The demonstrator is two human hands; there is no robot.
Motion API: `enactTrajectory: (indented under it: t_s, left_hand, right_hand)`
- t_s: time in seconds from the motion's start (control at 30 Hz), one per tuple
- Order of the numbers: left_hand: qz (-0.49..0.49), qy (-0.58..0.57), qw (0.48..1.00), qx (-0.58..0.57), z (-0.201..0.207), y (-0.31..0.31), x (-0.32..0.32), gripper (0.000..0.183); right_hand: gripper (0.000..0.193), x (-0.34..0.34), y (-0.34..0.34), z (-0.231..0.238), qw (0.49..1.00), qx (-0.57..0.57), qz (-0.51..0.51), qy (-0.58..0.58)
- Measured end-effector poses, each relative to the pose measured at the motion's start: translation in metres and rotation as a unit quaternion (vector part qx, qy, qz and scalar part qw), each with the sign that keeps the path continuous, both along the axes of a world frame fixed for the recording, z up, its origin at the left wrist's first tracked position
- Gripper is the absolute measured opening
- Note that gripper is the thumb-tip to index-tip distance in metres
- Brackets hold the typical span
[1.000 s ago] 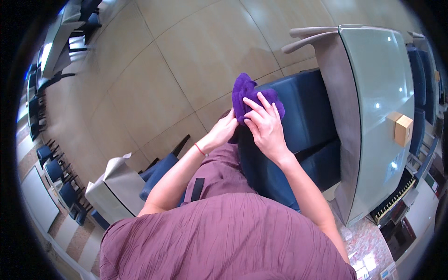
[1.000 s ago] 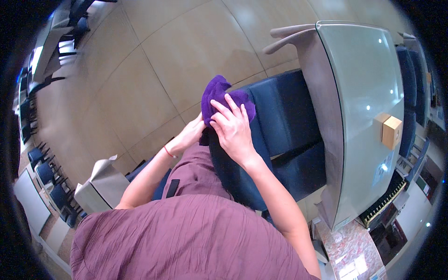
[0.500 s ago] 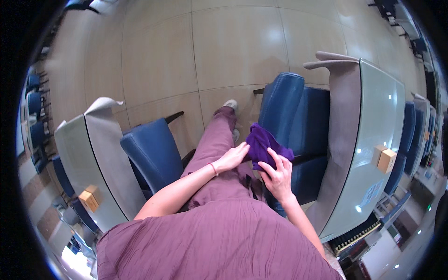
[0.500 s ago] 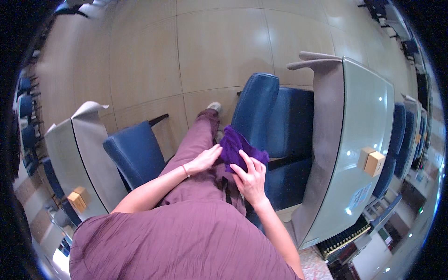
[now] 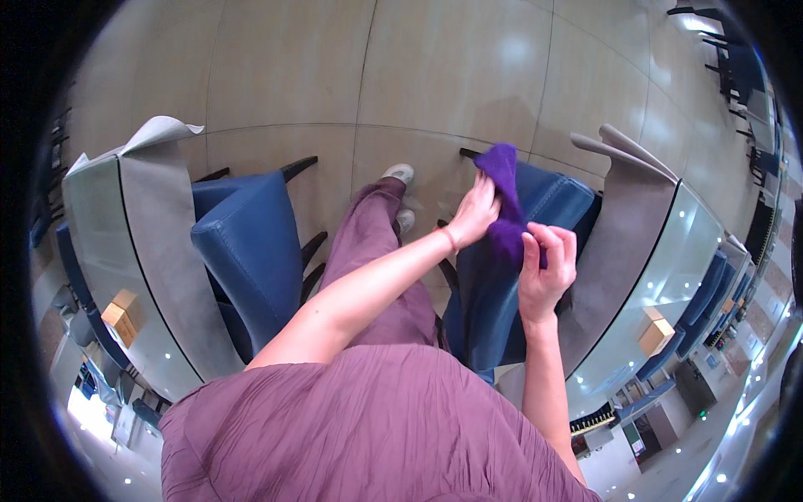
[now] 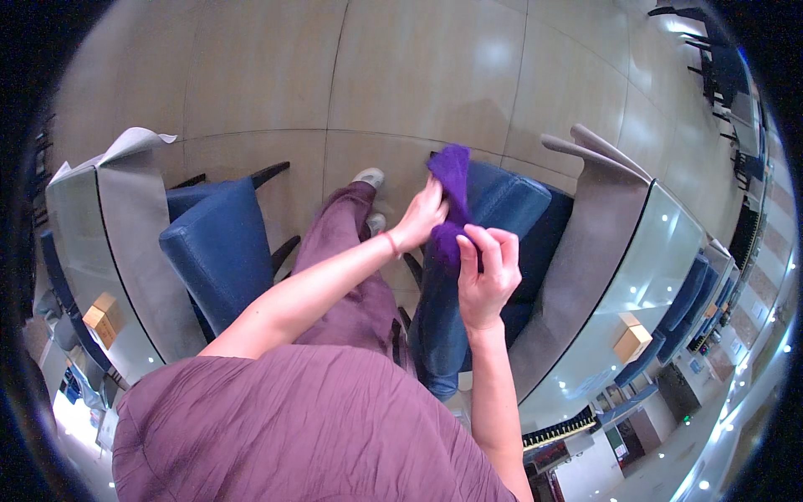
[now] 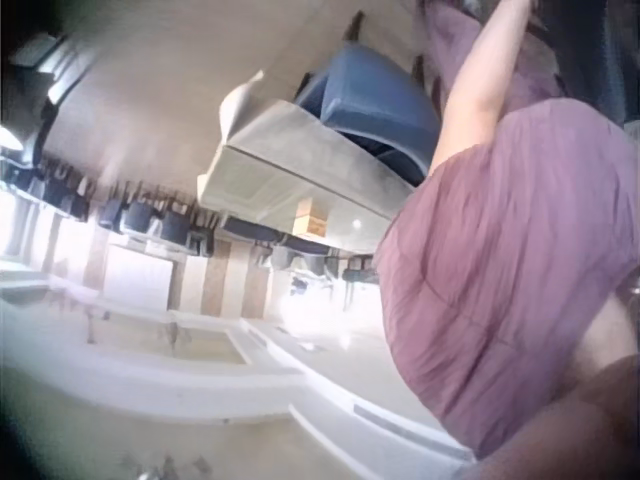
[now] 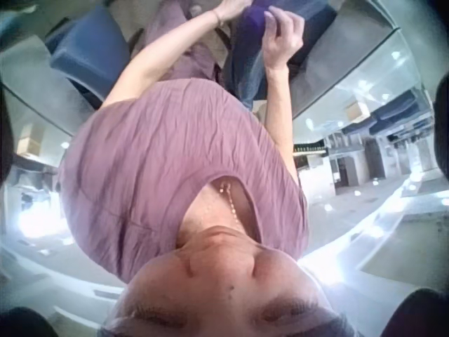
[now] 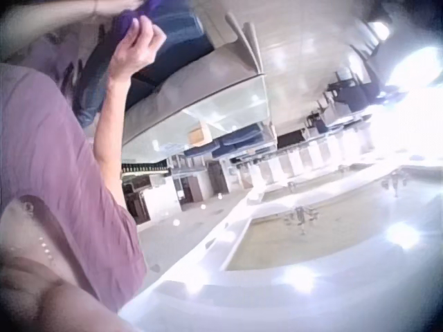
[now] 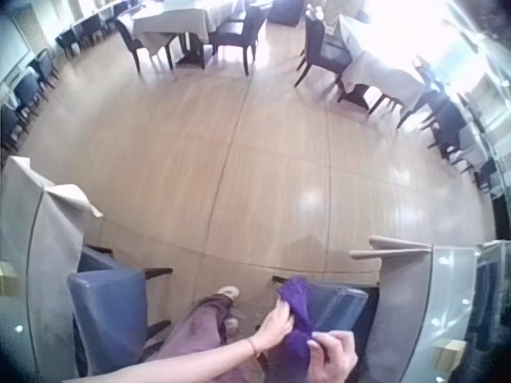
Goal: The person wipes the seats and backs of several dark blue chairs around a glass table using a purple cloth. The person moves from chair to chair, wiping each surface thoroughly.
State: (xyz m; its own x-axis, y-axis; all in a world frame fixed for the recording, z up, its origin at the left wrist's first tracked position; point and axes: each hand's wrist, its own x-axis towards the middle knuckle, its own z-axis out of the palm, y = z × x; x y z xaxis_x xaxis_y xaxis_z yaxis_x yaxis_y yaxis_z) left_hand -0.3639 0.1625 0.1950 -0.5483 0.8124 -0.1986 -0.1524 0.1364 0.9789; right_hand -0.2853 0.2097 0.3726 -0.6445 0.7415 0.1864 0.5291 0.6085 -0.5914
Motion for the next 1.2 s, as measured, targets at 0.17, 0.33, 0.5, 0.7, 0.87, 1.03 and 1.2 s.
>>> enactTrajectory:
  t_s: [0.17, 0.33, 0.5, 0.7, 0.87, 1.03, 1.2]
  left_hand:
    - [-0.206, 0.164, 0.932, -0.247, -0.011, 0.088, -0.039, 0.03]
    - [-0.215, 0.011, 0.967, -0.135, -0.027, 0.135, -0.022, 0.052]
    - [-0.15, -0.312, 0.938, -0.012, -0.071, 0.104, 0.026, 0.059]
    - [-0.157, -0.404, 0.889, -0.15, -0.097, -0.039, 0.079, 0.069]
    - [-0.011, -0.65, 0.759, -0.023, -0.063, -0.147, 0.157, 0.062]
    - [0.062, -0.724, 0.672, -0.143, 0.018, -0.182, 0.192, 0.076]
    - [0.02, -0.162, 0.984, -0.079, 0.027, -0.122, 0.135, 0.061]
  right_hand:
    - [0.059, -0.017, 0.022, 0.01, 0.97, -0.04, -0.01, -0.241]
    - [0.053, -0.005, 0.002, -0.012, 0.96, 0.017, 0.009, -0.28]
    - [0.04, -0.004, -0.018, -0.02, 0.958, 0.045, 0.038, -0.28]
    - [0.026, 0.016, -0.057, -0.037, 0.951, 0.048, 0.118, -0.283]
    - [0.029, 0.068, -0.125, -0.03, 0.939, 0.009, 0.19, -0.286]
    - [0.035, 0.139, -0.158, -0.001, 0.976, -0.107, 0.045, -0.182]
    - [0.031, 0.155, -0.139, -0.004, 0.987, -0.083, -0.046, -0.129]
